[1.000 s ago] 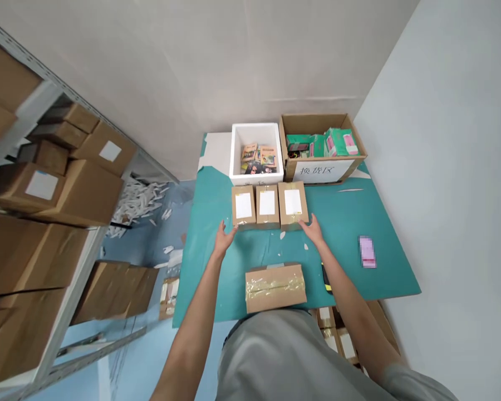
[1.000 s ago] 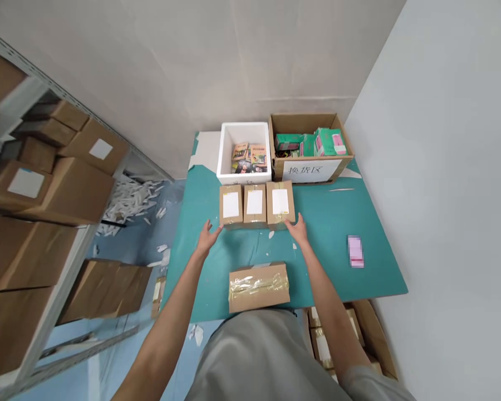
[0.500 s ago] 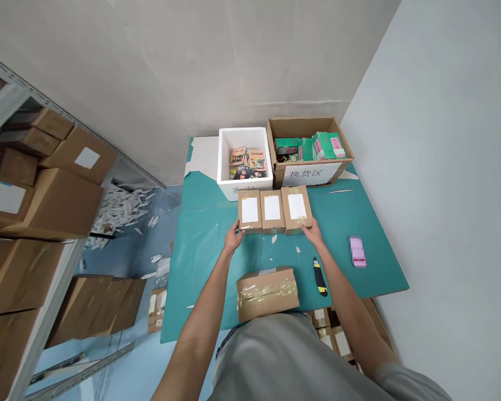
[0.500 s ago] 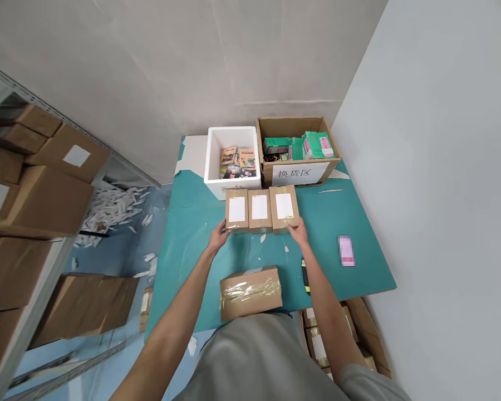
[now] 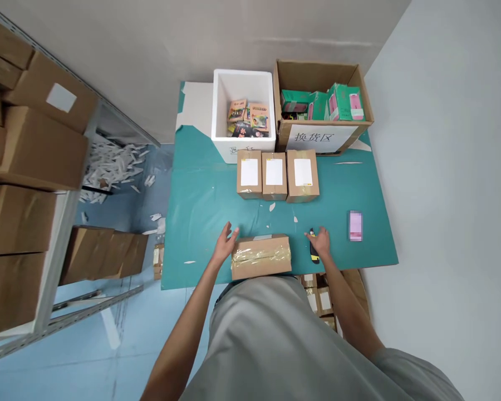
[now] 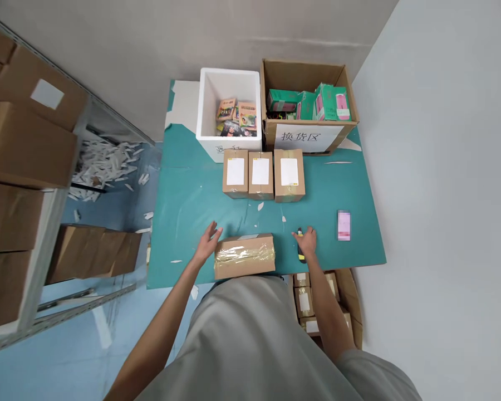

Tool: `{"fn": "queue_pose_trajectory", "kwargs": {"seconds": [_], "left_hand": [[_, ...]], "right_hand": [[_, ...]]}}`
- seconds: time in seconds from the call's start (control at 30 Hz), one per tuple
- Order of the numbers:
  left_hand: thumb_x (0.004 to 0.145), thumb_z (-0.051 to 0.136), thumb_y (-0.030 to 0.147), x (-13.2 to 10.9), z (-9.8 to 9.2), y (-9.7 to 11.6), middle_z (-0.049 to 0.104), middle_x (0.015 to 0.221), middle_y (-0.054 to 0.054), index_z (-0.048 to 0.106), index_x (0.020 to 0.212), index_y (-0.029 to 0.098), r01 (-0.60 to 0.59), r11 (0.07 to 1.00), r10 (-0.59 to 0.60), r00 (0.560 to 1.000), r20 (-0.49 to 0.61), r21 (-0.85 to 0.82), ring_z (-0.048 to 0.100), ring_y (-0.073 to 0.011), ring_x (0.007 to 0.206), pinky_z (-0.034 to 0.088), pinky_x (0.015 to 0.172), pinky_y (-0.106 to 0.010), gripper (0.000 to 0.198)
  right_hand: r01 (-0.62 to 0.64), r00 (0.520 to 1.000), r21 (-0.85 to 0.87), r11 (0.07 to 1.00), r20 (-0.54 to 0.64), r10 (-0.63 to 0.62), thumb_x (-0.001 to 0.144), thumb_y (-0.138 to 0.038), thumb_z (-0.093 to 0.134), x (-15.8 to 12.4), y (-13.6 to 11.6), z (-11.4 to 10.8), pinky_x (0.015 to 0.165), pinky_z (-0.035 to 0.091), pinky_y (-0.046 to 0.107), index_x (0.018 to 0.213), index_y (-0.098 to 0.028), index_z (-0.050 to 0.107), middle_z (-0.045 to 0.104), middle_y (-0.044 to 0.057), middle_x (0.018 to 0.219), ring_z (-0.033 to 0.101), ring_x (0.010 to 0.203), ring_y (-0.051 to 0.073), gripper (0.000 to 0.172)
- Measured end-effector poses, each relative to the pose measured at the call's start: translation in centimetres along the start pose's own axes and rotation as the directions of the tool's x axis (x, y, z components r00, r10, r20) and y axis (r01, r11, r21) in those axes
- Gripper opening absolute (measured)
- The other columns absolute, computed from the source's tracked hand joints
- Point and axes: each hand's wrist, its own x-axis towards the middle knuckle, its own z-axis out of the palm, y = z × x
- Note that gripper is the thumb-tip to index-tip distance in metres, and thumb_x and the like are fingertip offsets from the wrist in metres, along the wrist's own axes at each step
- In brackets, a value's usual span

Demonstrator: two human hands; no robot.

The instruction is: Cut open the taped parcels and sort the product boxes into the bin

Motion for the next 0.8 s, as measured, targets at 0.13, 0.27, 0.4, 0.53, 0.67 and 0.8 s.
{"fn": "queue_pose_trajectory", "kwargs": {"seconds": [0.13,0.27,0.4,0.53,0.67,0.8], "left_hand": [[0.102,0.059,0.084,-5.7,-0.6,-3.7,0.063,0.169,-0.025,0.065,0.158,0.013,0.07,0.997,-0.071,0.996,0.054,0.018,0.059,-0.0413,0.161,0.046,0.136,-0.052,0.09],[0.096,0.061,0.087,-8.5,-0.1,-4.3,0.074,0.155,-0.024,0.07,0.148,0.013,0.037,0.999,-0.034,0.993,0.109,-0.026,0.067,-0.0428,0.15,0.05,0.132,-0.056,0.091],[0.094,0.075,0.078,-9.1,0.2,-4.5,0.069,0.162,-0.023,0.066,0.153,0.017,0.027,0.995,-0.02,0.997,0.076,-0.092,0.068,-0.0408,0.15,0.054,0.128,-0.057,0.086],[0.089,0.085,0.073,-9.3,0.0,-5.9,0.066,0.165,-0.023,0.065,0.154,0.019,-0.001,0.986,0.023,0.991,0.129,-0.166,0.071,-0.0403,0.145,0.062,0.12,-0.057,0.087],[0.086,0.087,0.073,-9.3,-0.3,-6.7,0.072,0.158,-0.022,0.067,0.149,0.017,-0.058,0.977,0.094,0.981,0.171,-0.206,0.075,-0.0386,0.138,0.065,0.116,-0.056,0.087],[0.085,0.086,0.072,-8.1,-1.1,-7.1,0.074,0.155,-0.023,0.068,0.149,0.015,-0.1,0.968,0.133,0.982,0.132,-0.232,0.078,-0.0384,0.133,0.067,0.112,-0.055,0.088]], "right_hand": [[-0.225,0.973,0.026,0.974,0.061,0.223,0.072,-0.041,0.085,-4.4,0.5,-0.6,0.106,0.058,0.046,0.104,-0.019,0.07,0.078,0.023,0.121,0.072,0.127,0.042,0.042],[-0.295,0.949,0.15,0.944,0.164,0.27,0.072,-0.044,0.078,-6.1,-1.7,-0.9,0.097,0.06,0.042,0.093,-0.023,0.067,0.08,0.012,0.098,0.076,0.112,0.036,0.032],[-0.33,0.921,0.33,0.884,0.316,0.226,0.078,-0.061,0.068,-8.4,-4.0,-0.4,0.085,0.061,0.037,0.102,-0.021,0.073,0.082,0.008,0.099,0.078,0.097,0.028,0.047],[-0.372,0.902,0.427,0.824,0.374,0.214,0.077,-0.067,0.066,-10.8,-5.4,-0.5,0.082,0.06,0.033,0.109,-0.019,0.074,0.083,0.008,0.104,0.076,0.095,0.024,0.059],[-0.384,0.908,0.48,0.789,0.349,0.23,0.071,-0.065,0.071,-11.7,-7.0,-1.0,0.082,0.058,0.031,0.107,-0.018,0.073,0.081,0.006,0.101,0.073,0.097,0.022,0.058],[-0.35,0.921,0.477,0.807,0.332,0.203,0.072,-0.06,0.073,-11.6,-9.5,-0.6,0.085,0.057,0.033,0.107,-0.018,0.073,0.082,0.007,0.102,0.073,0.099,0.024,0.054]]}}
